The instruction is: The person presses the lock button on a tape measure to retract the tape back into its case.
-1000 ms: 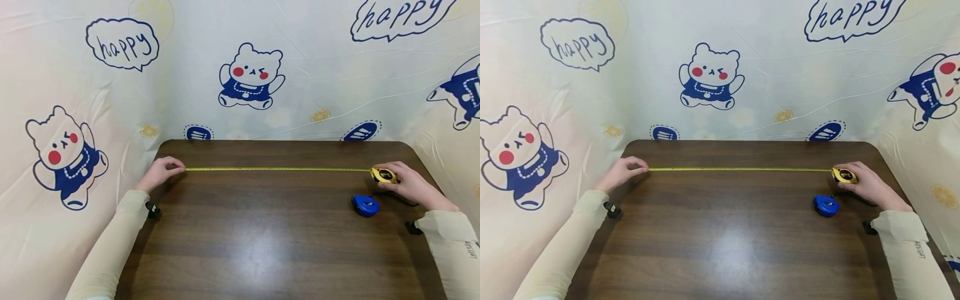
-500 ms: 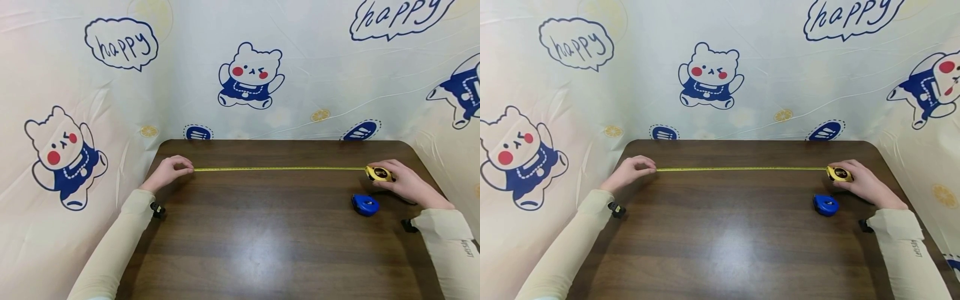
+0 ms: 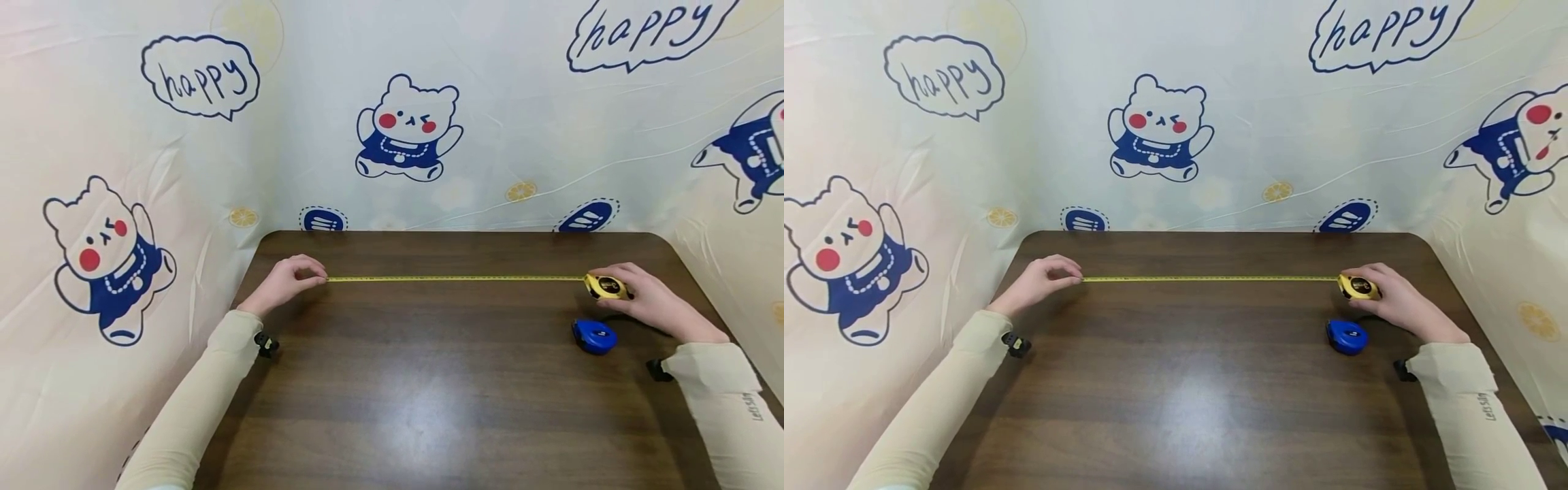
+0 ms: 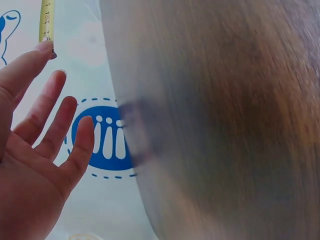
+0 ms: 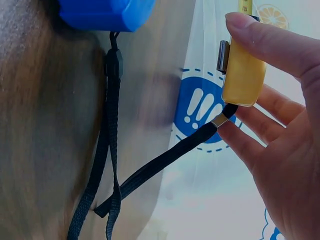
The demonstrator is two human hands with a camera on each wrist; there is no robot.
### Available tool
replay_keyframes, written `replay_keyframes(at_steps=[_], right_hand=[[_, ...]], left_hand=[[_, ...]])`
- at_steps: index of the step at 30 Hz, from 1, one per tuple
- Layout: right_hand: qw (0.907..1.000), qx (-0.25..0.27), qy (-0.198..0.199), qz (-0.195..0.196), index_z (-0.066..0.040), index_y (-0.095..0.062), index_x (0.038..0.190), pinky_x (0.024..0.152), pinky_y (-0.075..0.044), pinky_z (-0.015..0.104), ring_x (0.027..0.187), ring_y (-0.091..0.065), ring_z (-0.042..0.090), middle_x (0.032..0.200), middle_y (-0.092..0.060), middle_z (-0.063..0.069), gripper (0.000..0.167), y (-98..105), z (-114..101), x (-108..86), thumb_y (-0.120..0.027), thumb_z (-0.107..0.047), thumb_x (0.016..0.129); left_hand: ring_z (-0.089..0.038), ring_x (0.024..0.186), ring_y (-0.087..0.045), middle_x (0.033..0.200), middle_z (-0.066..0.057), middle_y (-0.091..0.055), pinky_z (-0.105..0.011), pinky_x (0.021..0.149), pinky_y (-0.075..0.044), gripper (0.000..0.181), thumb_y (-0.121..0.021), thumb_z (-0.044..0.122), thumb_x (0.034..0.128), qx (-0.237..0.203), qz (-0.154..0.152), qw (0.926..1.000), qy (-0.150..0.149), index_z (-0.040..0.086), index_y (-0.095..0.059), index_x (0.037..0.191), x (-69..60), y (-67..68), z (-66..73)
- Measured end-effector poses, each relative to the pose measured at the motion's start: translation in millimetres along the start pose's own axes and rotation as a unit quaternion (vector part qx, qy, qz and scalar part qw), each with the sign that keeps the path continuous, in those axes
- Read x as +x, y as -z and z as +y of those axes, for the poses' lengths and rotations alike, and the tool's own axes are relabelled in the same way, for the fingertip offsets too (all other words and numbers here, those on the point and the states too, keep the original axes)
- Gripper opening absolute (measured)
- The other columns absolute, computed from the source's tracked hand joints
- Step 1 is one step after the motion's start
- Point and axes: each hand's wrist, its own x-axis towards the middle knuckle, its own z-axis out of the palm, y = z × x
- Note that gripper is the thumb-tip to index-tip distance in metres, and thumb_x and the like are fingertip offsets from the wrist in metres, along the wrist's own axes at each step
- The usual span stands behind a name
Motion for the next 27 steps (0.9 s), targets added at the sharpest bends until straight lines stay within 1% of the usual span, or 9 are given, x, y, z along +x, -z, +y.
replay_keyframes(at_steps=[3, 7, 11, 16, 19, 23, 25, 27], right_hand=[[0.9999, 0.001, 0.011, 0.002, -0.007, -0.068, 0.130, 0.084, -0.035, 0.012, 0.105, -0.058, 0.032, 0.120, -0.063, 0.019, 0.058, -2.1, -1.9, 0.4, -0.092, -0.007, 0.077], [0.9999, 0.002, 0.011, -0.003, -0.007, -0.068, 0.130, 0.083, -0.036, 0.011, 0.105, -0.059, 0.034, 0.120, -0.063, 0.020, 0.058, -4.0, -5.0, 0.9, -0.092, -0.007, 0.077], [1.0000, -0.003, 0.007, -0.005, -0.008, -0.068, 0.130, 0.083, -0.036, 0.011, 0.104, -0.060, 0.033, 0.120, -0.063, 0.019, 0.058, -6.0, -7.4, 1.1, -0.092, -0.008, 0.077], [0.9998, -0.001, 0.018, 0.005, -0.007, -0.069, 0.128, 0.083, -0.037, 0.013, 0.103, -0.060, 0.031, 0.118, -0.064, 0.018, 0.058, -9.3, -9.9, 2.2, -0.093, -0.008, 0.076], [0.9998, 0.002, 0.021, 0.006, -0.007, -0.068, 0.128, 0.082, -0.037, 0.013, 0.102, -0.060, 0.031, 0.117, -0.064, 0.018, 0.058, -11.0, -11.5, 3.0, -0.093, -0.009, 0.075], [0.9998, -0.001, 0.019, 0.003, -0.006, -0.068, 0.128, 0.083, -0.038, 0.013, 0.102, -0.060, 0.031, 0.118, -0.064, 0.017, 0.058, -11.9, -14.5, 4.7, -0.093, -0.010, 0.075], [0.9998, -0.004, 0.017, -0.001, -0.006, -0.068, 0.128, 0.083, -0.040, 0.016, 0.102, -0.060, 0.031, 0.118, -0.064, 0.017, 0.058, -11.9, -16.6, 5.7, -0.093, -0.011, 0.076], [0.9999, -0.005, 0.015, -0.006, -0.006, -0.068, 0.129, 0.083, -0.044, 0.022, 0.103, -0.060, 0.031, 0.118, -0.064, 0.017, 0.058, -11.8, -18.8, 6.9, -0.093, -0.012, 0.077]], left_hand=[[-0.023, 0.109, -0.062, 0.115, -0.007, -0.073, -0.045, 0.086, -0.049, 0.008, -0.080, 0.017, 0.0939, -0.004, -0.002, 1.0000, -0.004, 0.014, -0.080, 0.101, 1.7, -1.8, 2.5], [-0.024, 0.110, -0.061, 0.116, -0.007, -0.072, -0.049, 0.087, -0.050, 0.008, -0.080, 0.017, 0.0943, -0.008, -0.005, 1.0000, -0.003, 0.014, -0.080, 0.101, 3.6, -3.7, 6.1], [-0.025, 0.110, -0.061, 0.116, -0.007, -0.072, -0.045, 0.087, -0.049, 0.008, -0.080, 0.017, 0.0944, -0.009, -0.006, 0.9999, -0.004, 0.013, -0.080, 0.102, 5.1, -5.5, 10.2], [-0.023, 0.109, -0.061, 0.116, -0.007, -0.073, -0.039, 0.085, -0.048, 0.008, -0.080, 0.017, 0.0944, -0.013, -0.008, 0.9999, -0.006, 0.014, -0.080, 0.102, 8.2, -9.4, 12.6], [-0.022, 0.109, -0.061, 0.116, -0.006, -0.073, -0.038, 0.084, -0.048, 0.008, -0.080, 0.017, 0.0943, -0.013, -0.009, 0.9998, -0.007, 0.013, -0.080, 0.102, 10.0, -12.0, 13.7], [-0.022, 0.109, -0.061, 0.116, -0.007, -0.073, -0.040, 0.084, -0.049, 0.008, -0.079, 0.015, 0.0944, -0.016, -0.010, 0.9998, -0.011, 0.013, -0.080, 0.102, 12.1, -14.4, 16.2], [-0.023, 0.109, -0.061, 0.116, -0.007, -0.072, -0.041, 0.084, -0.049, 0.008, -0.079, 0.015, 0.0946, -0.018, -0.012, 0.9997, -0.012, 0.012, -0.080, 0.102, 12.9, -15.3, 17.5], [-0.023, 0.109, -0.060, 0.116, -0.007, -0.072, -0.041, 0.085, -0.049, 0.008, -0.079, 0.015, 0.0947, -0.018, -0.014, 0.9997, -0.011, 0.012, -0.080, 0.102, 13.6, -16.1, 18.8]])
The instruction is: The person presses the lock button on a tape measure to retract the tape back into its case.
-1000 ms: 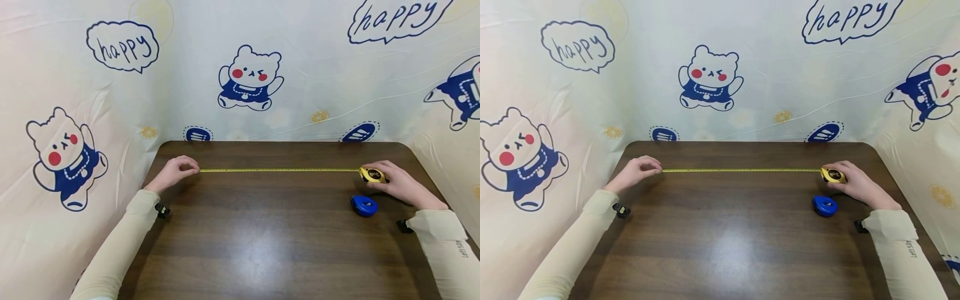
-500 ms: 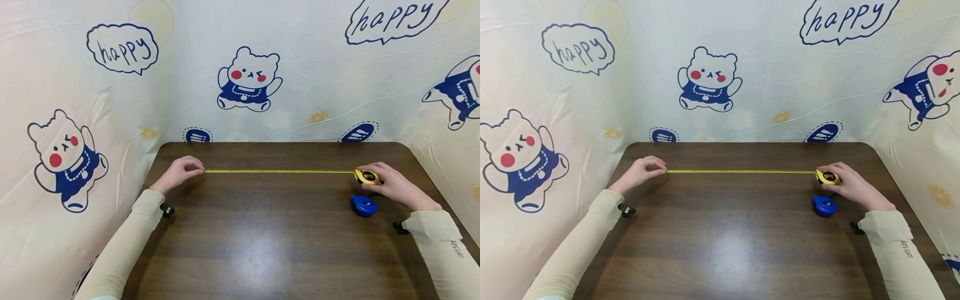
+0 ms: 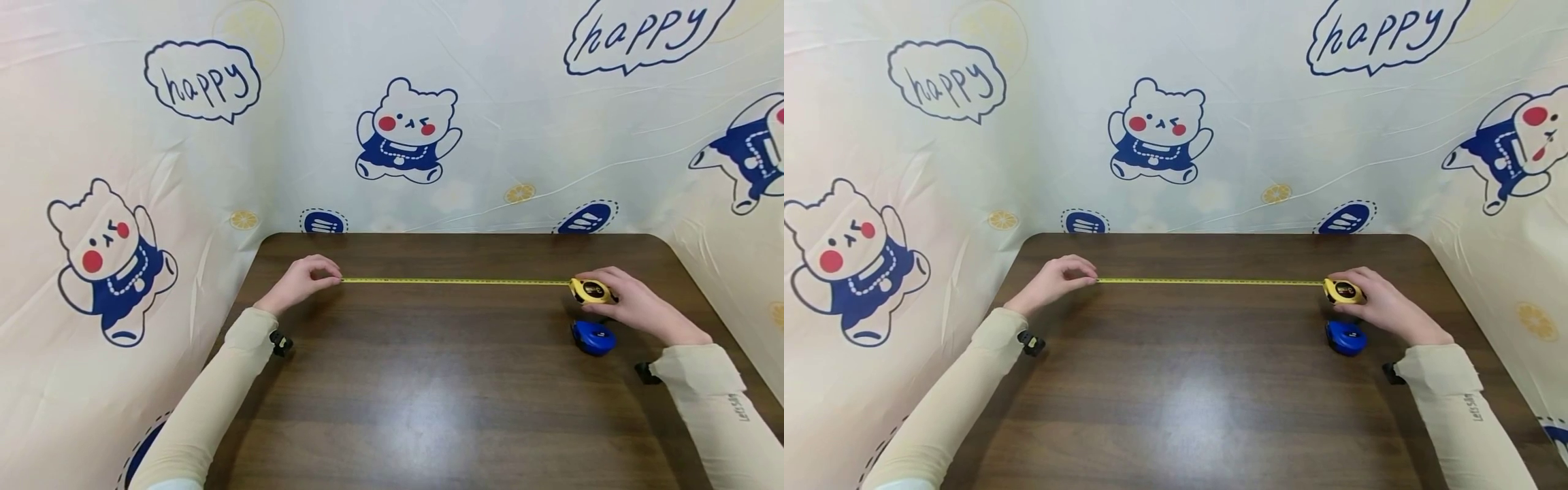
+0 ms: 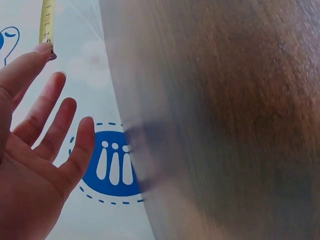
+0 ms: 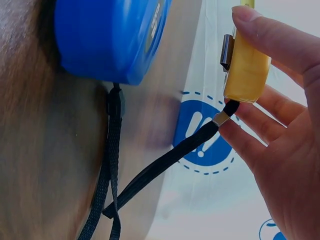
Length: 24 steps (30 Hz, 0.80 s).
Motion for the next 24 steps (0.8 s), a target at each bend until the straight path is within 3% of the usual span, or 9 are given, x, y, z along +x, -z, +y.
replay_keyframes(at_steps=[3, 9, 14, 19, 24], right_hand=[[1.0000, 0.001, -0.004, -0.007, -0.006, -0.068, 0.129, 0.083, -0.050, 0.035, 0.103, -0.060, 0.032, 0.119, -0.064, 0.018, 0.057, -0.4, -2.2, 1.6, -0.092, -0.013, 0.079], [0.9999, 0.006, 0.000, -0.008, -0.006, -0.068, 0.130, 0.084, -0.049, 0.031, 0.104, -0.061, 0.031, 0.119, -0.064, 0.018, 0.057, -3.7, -3.5, 4.2, -0.092, -0.014, 0.079], [0.9999, 0.007, -0.002, -0.016, -0.006, -0.067, 0.130, 0.085, -0.052, 0.050, 0.104, -0.061, 0.032, 0.120, -0.064, 0.018, 0.056, -7.3, -7.3, 7.3, -0.092, -0.015, 0.080], [0.9999, 0.006, 0.008, -0.010, -0.007, -0.069, 0.129, 0.085, -0.050, 0.037, 0.105, -0.061, 0.029, 0.119, -0.065, 0.016, 0.056, -10.8, -8.5, 9.9, -0.092, -0.016, 0.079], [0.9997, 0.016, 0.007, -0.019, -0.007, -0.068, 0.131, 0.086, -0.052, 0.049, 0.105, -0.061, 0.031, 0.121, -0.064, 0.017, 0.057, -13.1, -11.5, 13.3, -0.091, -0.018, 0.081]], left_hand=[[-0.023, 0.110, -0.060, 0.116, -0.007, -0.072, -0.041, 0.086, -0.049, 0.008, -0.079, 0.016, 0.0950, -0.001, -0.003, 1.0000, 0.003, 0.013, -0.079, 0.103, 1.0, -1.7, 0.6], [-0.022, 0.109, -0.061, 0.116, -0.006, -0.072, -0.041, 0.085, -0.050, 0.008, -0.079, 0.016, 0.0951, -0.006, -0.002, 1.0000, 0.001, 0.013, -0.080, 0.102, 3.4, -5.7, 0.6], [-0.021, 0.107, -0.061, 0.116, -0.005, -0.072, -0.040, 0.084, -0.049, 0.008, -0.079, 0.018, 0.0952, -0.003, -0.006, 1.0000, 0.000, 0.014, -0.080, 0.103, 3.0, -8.4, 0.4], [-0.020, 0.105, -0.061, 0.114, -0.004, -0.073, -0.038, 0.083, -0.049, 0.008, -0.079, 0.017, 0.0949, -0.004, -0.005, 1.0000, -0.002, 0.014, -0.080, 0.102, 4.4, -10.9, 1.2], [-0.020, 0.105, -0.061, 0.113, -0.003, -0.073, -0.037, 0.082, -0.048, 0.007, -0.079, 0.016, 0.0949, -0.009, -0.004, 0.9999, -0.010, 0.015, -0.080, 0.102, 6.8, -14.7, 0.5]])
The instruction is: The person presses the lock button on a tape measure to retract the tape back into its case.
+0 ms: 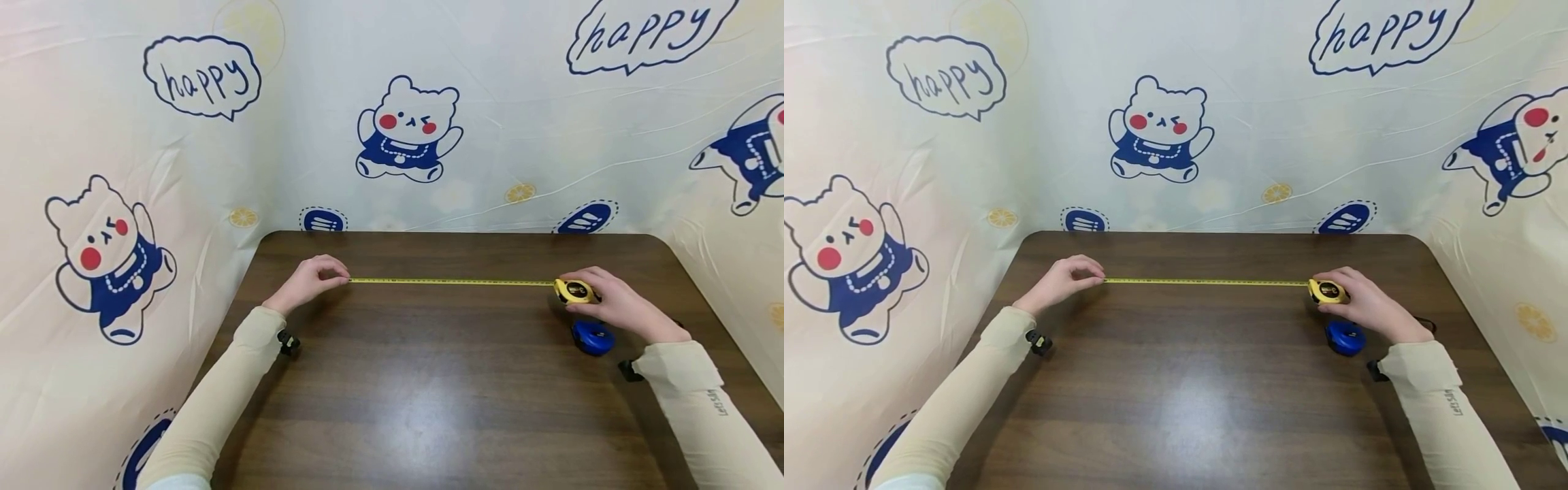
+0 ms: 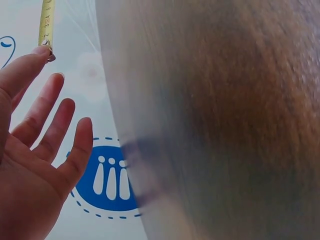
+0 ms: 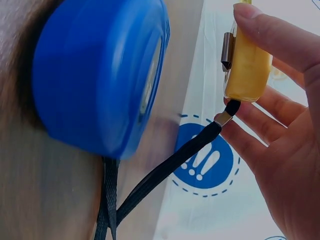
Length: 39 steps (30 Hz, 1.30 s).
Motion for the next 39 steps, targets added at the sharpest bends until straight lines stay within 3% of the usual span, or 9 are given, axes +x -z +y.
replay_keyframes(at_steps=[7, 39], right_hand=[[0.9993, 0.020, -0.018, -0.025, -0.005, -0.065, 0.135, 0.091, -0.052, 0.061, 0.108, -0.060, 0.034, 0.124, -0.062, 0.019, 0.056, -2.4, -5.4, 4.7, -0.088, -0.017, 0.085], [0.9981, 0.033, -0.001, -0.053, -0.002, -0.064, 0.135, 0.097, -0.050, 0.060, 0.111, -0.060, 0.034, 0.125, -0.064, 0.019, 0.056, -15.1, -26.7, 24.8, -0.086, -0.026, 0.089]], left_hand=[[-0.021, 0.107, -0.062, 0.115, -0.004, -0.073, -0.039, 0.084, -0.050, 0.009, -0.079, 0.019, 0.0956, -0.005, -0.007, 1.0000, 0.000, 0.015, -0.080, 0.104, 1.8, -2.7, 0.8], [-0.021, 0.111, -0.060, 0.116, -0.002, -0.072, -0.039, 0.086, -0.050, 0.008, -0.078, 0.021, 0.0960, -0.027, -0.020, 0.9994, -0.006, 0.017, -0.080, 0.103, 16.6, -21.6, 19.6]])
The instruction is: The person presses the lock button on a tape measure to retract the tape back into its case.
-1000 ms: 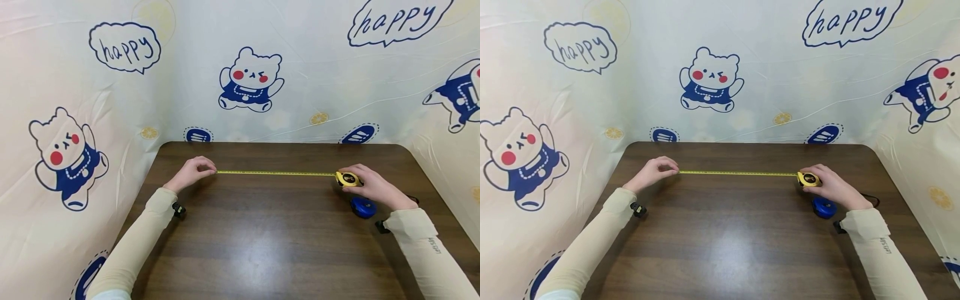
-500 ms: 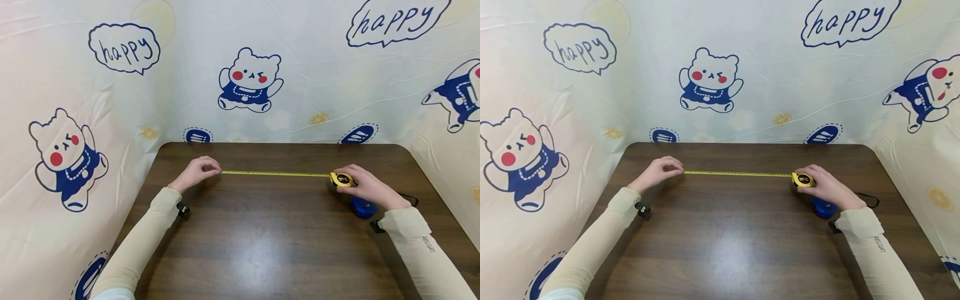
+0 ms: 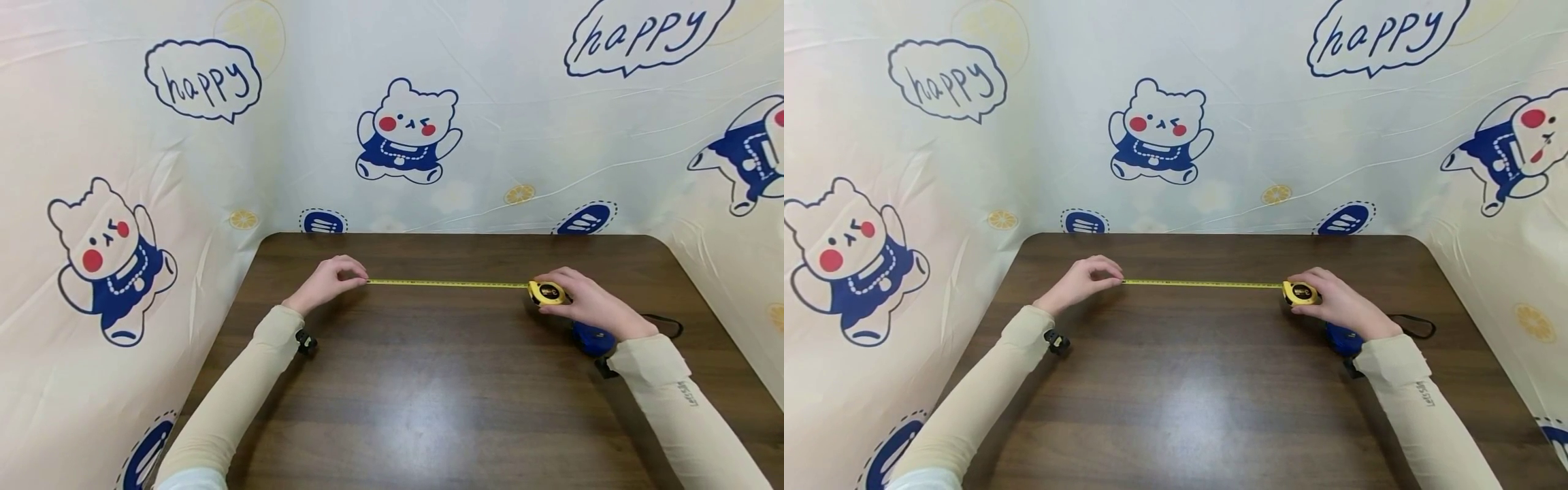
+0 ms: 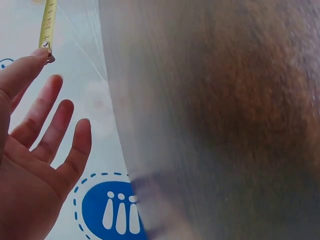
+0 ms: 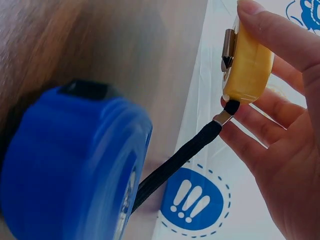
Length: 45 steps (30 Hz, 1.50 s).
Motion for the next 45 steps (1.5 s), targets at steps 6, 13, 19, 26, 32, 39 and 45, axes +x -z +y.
replay_keyframes(at_steps=[6, 13, 19, 26, 32, 39, 45], right_hand=[[1.0000, 0.002, 0.006, -0.001, -0.002, -0.065, 0.135, 0.097, -0.050, 0.058, 0.111, -0.060, 0.032, 0.125, -0.064, 0.017, 0.056, -1.3, -5.2, 4.9, -0.086, -0.027, 0.089], [0.9999, 0.007, 0.007, -0.013, -0.002, -0.064, 0.136, 0.099, -0.049, 0.059, 0.111, -0.058, 0.032, 0.125, -0.064, 0.017, 0.057, -2.7, -12.8, 10.9, -0.084, -0.030, 0.090], [0.9999, 0.002, 0.013, -0.011, -0.001, -0.064, 0.135, 0.098, -0.049, 0.059, 0.112, -0.059, 0.033, 0.124, -0.064, 0.017, 0.056, -6.9, -15.6, 15.1, -0.085, -0.027, 0.090], [0.9998, -0.001, 0.016, -0.014, 0.000, -0.064, 0.136, 0.099, -0.049, 0.058, 0.115, -0.059, 0.035, 0.126, -0.064, 0.018, 0.057, -11.8, -18.2, 19.1, -0.085, -0.028, 0.090], [0.9997, 0.003, 0.019, -0.016, -0.002, -0.065, 0.136, 0.100, -0.049, 0.059, 0.116, -0.059, 0.034, 0.126, -0.064, 0.017, 0.057, -14.1, -21.2, 21.5, -0.084, -0.031, 0.090], [0.9996, 0.005, 0.023, -0.017, -0.005, -0.065, 0.136, 0.100, -0.050, 0.058, 0.115, -0.059, 0.032, 0.125, -0.064, 0.014, 0.058, -16.5, -24.9, 24.2, -0.084, -0.034, 0.090], [0.9993, 0.001, 0.036, -0.012, -0.005, -0.066, 0.135, 0.098, -0.051, 0.056, 0.114, -0.060, 0.031, 0.124, -0.064, 0.013, 0.057, -19.4, -28.0, 28.0, -0.084, -0.034, 0.090]], left_hand=[[-0.020, 0.109, -0.061, 0.116, -0.001, -0.071, -0.040, 0.086, -0.050, 0.009, -0.078, 0.021, 0.0963, -0.004, -0.002, 1.0000, -0.001, 0.018, -0.080, 0.104, 1.7, -3.3, 2.1], [-0.019, 0.108, -0.062, 0.115, -0.001, -0.072, -0.037, 0.085, -0.050, 0.007, -0.078, 0.018, 0.0957, -0.004, -0.003, 1.0000, -0.004, 0.017, -0.080, 0.103, 6.3, -7.5, 3.0], [-0.020, 0.108, -0.062, 0.114, -0.001, -0.072, -0.037, 0.085, -0.050, 0.008, -0.079, 0.018, 0.0953, -0.009, -0.003, 0.9999, -0.008, 0.017, -0.081, 0.103, 8.6, -10.9, 5.4], [-0.020, 0.108, -0.062, 0.115, -0.001, -0.072, -0.038, 0.086, -0.050, 0.008, -0.078, 0.018, 0.0956, -0.017, -0.005, 0.9998, -0.012, 0.017, -0.080, 0.103, 11.1, -15.6, 6.7], [-0.022, 0.109, -0.062, 0.116, -0.002, -0.071, -0.042, 0.088, -0.052, 0.008, -0.078, 0.019, 0.0959, -0.023, -0.006, 0.9996, -0.016, 0.017, -0.080, 0.103, 11.8, -19.3, 10.7], [-0.021, 0.109, -0.061, 0.114, 0.000, -0.071, -0.044, 0.088, -0.052, 0.008, -0.079, 0.017, 0.0950, -0.020, -0.005, 0.9995, -0.024, 0.017, -0.080, 0.103, 14.6, -24.3, 12.8], [-0.021, 0.107, -0.062, 0.112, 0.000, -0.072, -0.040, 0.085, -0.051, 0.006, -0.078, 0.017, 0.0957, -0.023, -0.009, 0.9991, -0.035, 0.016, -0.081, 0.101, 19.4, -28.7, 16.8]])
